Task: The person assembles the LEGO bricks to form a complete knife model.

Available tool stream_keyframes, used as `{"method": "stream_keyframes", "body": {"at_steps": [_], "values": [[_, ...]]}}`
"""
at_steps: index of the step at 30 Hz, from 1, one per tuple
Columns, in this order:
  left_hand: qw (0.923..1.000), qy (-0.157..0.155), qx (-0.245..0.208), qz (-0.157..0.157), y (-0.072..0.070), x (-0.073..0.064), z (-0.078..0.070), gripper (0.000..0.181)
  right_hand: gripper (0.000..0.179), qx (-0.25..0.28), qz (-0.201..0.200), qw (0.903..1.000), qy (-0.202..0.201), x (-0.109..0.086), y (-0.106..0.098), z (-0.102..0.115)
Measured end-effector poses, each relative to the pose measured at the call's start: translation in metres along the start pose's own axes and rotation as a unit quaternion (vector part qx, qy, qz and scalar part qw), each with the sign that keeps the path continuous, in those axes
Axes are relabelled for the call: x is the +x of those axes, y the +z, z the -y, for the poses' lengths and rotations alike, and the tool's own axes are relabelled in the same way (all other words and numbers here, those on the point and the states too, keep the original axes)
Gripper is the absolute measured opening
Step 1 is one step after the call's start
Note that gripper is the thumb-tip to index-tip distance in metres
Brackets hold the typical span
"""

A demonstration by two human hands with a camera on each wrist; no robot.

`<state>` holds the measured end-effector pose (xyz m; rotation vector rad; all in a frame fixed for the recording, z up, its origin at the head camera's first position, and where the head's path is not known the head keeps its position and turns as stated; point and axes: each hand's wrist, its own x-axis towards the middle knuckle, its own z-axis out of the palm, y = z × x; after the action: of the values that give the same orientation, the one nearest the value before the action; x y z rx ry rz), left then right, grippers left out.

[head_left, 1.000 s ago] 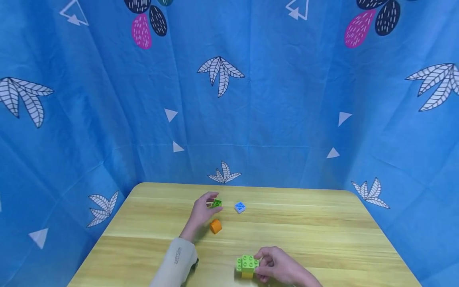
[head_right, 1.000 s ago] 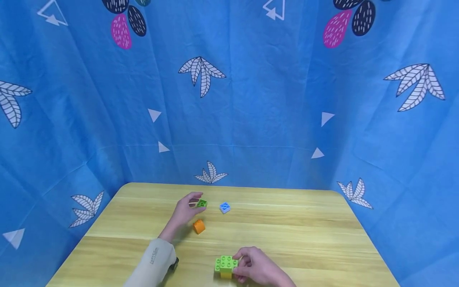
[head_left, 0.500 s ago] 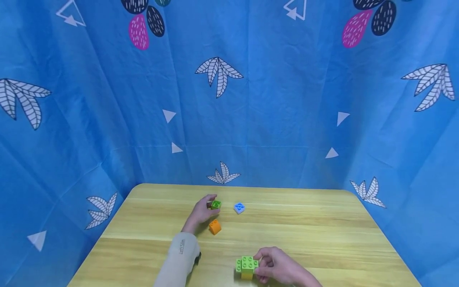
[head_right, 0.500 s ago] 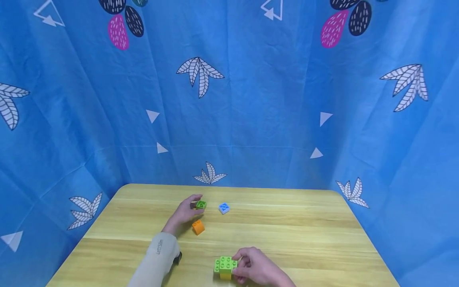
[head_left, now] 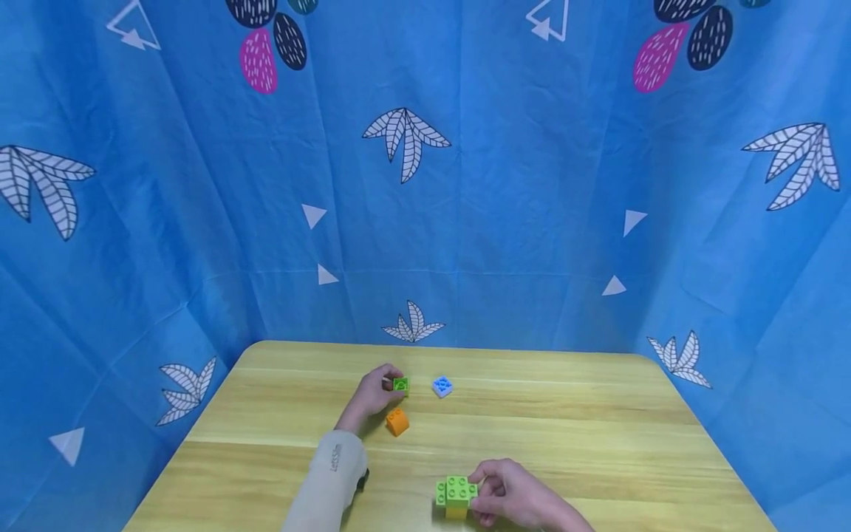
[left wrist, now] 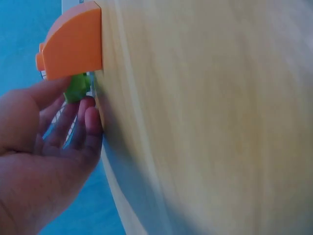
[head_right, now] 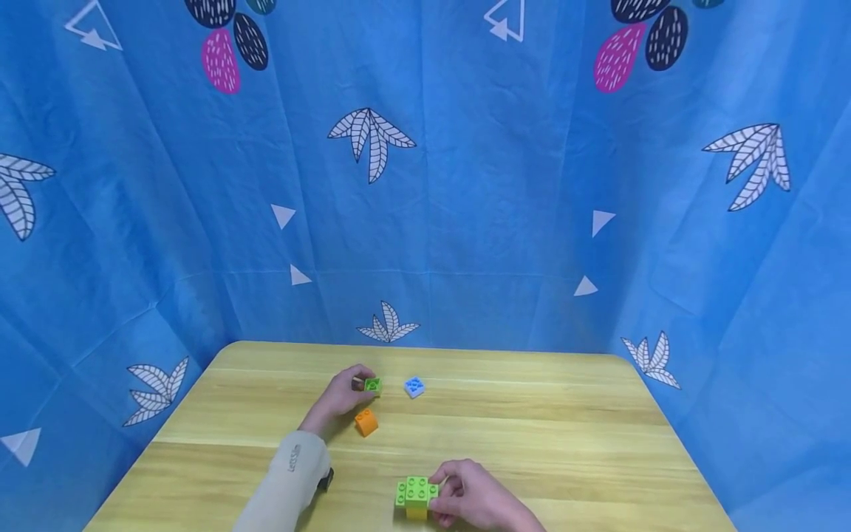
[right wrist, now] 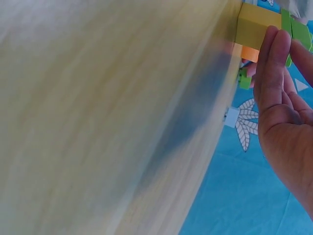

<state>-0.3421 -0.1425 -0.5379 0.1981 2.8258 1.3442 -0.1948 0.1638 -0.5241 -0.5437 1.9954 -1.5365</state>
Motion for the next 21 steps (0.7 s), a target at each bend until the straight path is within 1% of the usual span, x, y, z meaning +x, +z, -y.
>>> {"method": "stream_keyframes", "body": {"at_steps": [3, 6, 11, 15, 20, 21], "values": [[1.0000, 0.001, -0.007, 0.004, 0.000, -0.001, 0.002, 0.029, 0.026, -0.001, -0.002, 1.0000, 0.005, -0.001, 0.000, 0.000], [0.9999, 0.010, -0.010, 0.007, 0.000, -0.001, 0.003, 0.029, 0.026, -0.005, -0.007, 0.9999, 0.009, -0.002, 0.000, 0.000], [0.9993, 0.022, -0.028, 0.008, -0.002, -0.003, 0.003, 0.029, 0.029, -0.018, -0.017, 0.9996, 0.009, -0.002, 0.002, 0.001], [0.9979, 0.049, -0.042, 0.009, -0.004, -0.007, 0.000, 0.033, 0.030, -0.032, -0.022, 0.9992, 0.002, -0.002, 0.003, 0.001], [0.9947, 0.095, -0.032, 0.023, -0.007, -0.014, -0.007, 0.041, 0.028, -0.040, -0.025, 0.9989, -0.005, -0.001, 0.004, 0.001], [0.9942, 0.099, -0.032, 0.027, -0.007, -0.016, -0.008, 0.042, 0.028, -0.040, -0.025, 0.9989, -0.006, -0.001, 0.004, 0.000]]}}
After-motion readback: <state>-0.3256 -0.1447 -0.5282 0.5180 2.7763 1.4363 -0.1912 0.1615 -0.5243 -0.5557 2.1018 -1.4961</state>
